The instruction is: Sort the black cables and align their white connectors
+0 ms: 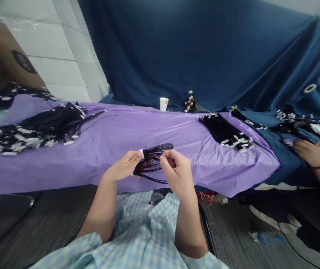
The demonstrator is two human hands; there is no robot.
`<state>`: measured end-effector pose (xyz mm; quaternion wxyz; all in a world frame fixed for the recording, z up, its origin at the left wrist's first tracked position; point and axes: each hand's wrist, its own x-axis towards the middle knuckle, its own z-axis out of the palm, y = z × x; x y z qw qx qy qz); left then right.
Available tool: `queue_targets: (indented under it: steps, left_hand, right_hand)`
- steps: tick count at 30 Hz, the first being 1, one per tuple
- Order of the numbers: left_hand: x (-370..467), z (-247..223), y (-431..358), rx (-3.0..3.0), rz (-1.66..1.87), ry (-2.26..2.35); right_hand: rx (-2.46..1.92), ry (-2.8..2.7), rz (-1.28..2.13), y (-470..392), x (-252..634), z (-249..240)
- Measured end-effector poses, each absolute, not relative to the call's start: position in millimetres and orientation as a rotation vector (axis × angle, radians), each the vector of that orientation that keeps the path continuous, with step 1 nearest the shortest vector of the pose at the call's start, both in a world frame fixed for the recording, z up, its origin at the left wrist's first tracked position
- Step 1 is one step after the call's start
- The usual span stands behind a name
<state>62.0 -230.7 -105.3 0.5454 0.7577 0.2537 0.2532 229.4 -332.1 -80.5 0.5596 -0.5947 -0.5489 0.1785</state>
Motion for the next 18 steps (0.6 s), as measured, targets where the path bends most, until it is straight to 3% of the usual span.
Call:
queue_targets:
  steps: [6,18]
  left_hand:
    - [63.7,-104.7,-225.0,1.755,0.563,0.639]
    - [76.1,-72.5,-205.3,1.656,0.542,0.687]
  right_hand:
    - [-1.254,-1.54,0.114,-313.7,228.7,-87.9]
    - [-1.085,-1.485,0.082,-270.1,231.8,-81.5]
